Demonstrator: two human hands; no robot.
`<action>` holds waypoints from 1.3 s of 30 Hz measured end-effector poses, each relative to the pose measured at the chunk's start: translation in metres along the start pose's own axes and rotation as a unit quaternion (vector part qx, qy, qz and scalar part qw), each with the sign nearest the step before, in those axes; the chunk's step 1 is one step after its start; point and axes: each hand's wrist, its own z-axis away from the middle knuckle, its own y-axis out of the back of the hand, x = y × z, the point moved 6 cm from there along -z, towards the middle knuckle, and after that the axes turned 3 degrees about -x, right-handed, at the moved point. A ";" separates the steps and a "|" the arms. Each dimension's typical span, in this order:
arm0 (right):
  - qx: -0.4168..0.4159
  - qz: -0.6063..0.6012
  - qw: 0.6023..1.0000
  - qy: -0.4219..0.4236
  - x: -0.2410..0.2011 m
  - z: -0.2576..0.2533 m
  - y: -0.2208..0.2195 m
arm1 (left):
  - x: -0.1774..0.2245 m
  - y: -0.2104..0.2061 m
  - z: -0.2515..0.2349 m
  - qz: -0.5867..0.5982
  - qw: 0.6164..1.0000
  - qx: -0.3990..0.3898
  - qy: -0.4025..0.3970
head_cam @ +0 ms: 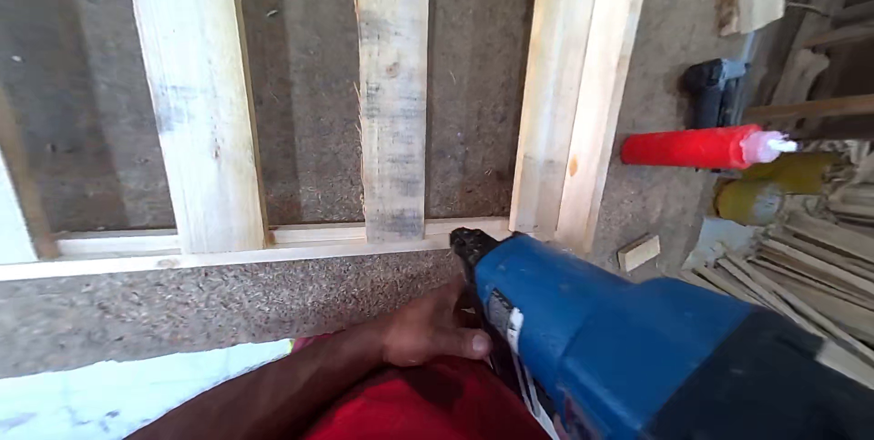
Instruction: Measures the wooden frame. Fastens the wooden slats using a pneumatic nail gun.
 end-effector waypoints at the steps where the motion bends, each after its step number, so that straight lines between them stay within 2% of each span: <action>1: 0.005 0.022 1.000 0.011 -0.006 -0.001 -0.012 | 0.004 0.006 0.011 0.001 1.000 0.008 0.001; 4: -0.003 0.033 0.999 -0.006 -0.022 -0.006 -0.045 | 0.004 0.027 0.035 0.000 1.000 0.007 0.029; 6: -0.010 -0.050 0.998 -0.024 -0.036 -0.011 -0.069 | 0.001 0.036 0.046 -0.005 0.999 -0.003 0.047; 8: 0.004 -0.118 0.993 -0.005 -0.051 -0.019 -0.085 | -0.005 0.044 0.049 0.004 0.998 -0.020 0.052; 10: 0.034 -0.100 0.994 0.023 -0.057 -0.024 -0.088 | -0.011 0.051 0.048 0.013 0.998 -0.037 0.054; 13: 0.059 -0.067 0.996 0.022 -0.058 -0.021 -0.086 | -0.014 0.053 0.051 0.019 0.996 -0.056 0.072; 17: 0.051 -0.063 0.996 0.043 -0.078 -0.021 -0.094 | -0.009 0.059 0.060 0.029 0.996 -0.064 0.062; 22: 0.029 -0.098 0.993 0.065 -0.077 -0.029 -0.103 | -0.012 0.060 0.066 0.032 0.996 -0.064 0.048; 30: 0.022 -0.071 0.996 0.058 -0.085 -0.024 -0.117 | -0.010 0.064 0.083 0.024 0.997 -0.057 0.044; 33: 0.055 -0.045 0.997 0.036 -0.091 -0.020 -0.123 | -0.007 0.065 0.089 0.021 0.995 -0.068 0.065; 36: 0.040 -0.079 0.994 0.071 -0.114 -0.014 -0.142 | 0.011 0.073 0.118 0.024 0.996 -0.075 0.046; 39: -0.002 -0.077 0.996 0.052 -0.128 -0.007 -0.179 | 0.033 0.091 0.162 0.028 0.997 -0.075 0.012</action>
